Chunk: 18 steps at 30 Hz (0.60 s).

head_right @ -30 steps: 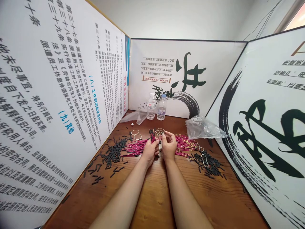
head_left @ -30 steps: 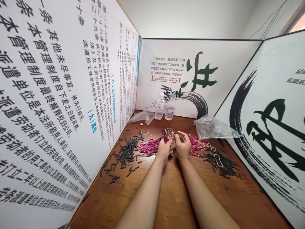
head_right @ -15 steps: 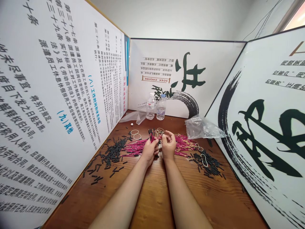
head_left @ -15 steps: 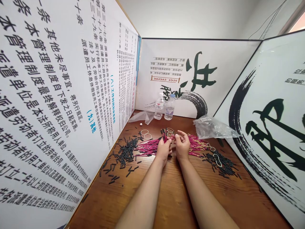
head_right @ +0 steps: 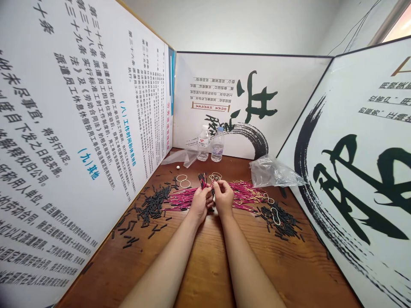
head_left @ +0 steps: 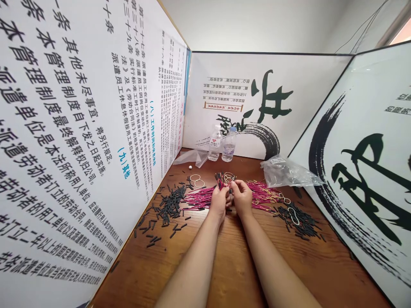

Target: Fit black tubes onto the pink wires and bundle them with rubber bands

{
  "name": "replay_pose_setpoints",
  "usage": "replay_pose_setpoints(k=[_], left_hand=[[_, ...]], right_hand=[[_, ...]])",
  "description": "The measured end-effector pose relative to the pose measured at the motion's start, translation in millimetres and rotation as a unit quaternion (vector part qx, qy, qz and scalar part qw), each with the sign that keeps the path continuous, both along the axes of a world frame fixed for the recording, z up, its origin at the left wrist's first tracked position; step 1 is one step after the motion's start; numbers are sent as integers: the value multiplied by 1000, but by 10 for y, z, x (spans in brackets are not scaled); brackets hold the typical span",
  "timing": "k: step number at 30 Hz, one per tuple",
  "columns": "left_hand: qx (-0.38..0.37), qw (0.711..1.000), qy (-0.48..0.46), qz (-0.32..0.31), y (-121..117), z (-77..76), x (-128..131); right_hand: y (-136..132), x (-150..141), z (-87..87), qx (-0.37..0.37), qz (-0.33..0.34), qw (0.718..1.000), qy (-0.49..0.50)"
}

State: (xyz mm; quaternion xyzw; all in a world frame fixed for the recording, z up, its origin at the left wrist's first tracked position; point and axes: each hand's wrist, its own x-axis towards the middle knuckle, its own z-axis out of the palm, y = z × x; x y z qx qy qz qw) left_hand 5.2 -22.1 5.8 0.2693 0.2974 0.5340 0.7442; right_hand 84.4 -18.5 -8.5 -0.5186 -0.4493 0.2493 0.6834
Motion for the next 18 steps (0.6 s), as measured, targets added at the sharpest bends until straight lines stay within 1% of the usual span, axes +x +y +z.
replay_pose_setpoints(k=[3,9,12,15,18], left_hand=[[-3,1000,11,-5,4,-2,6],[2,1000,22,-19,14,-31,23],[5,999,30,-20,17,-47,34],[5,999,36,-18,19,-56,42],[8,999,34,-12,20,-56,41]], right_hand=[[14,19,-8,7,-24,1000,15],[48,45,-51,17,-34,999,25],[79,71,-67,34,-83,995,51],[110,104,-72,43,-135,984,107],[132,127,-83,31,-137,981,131]])
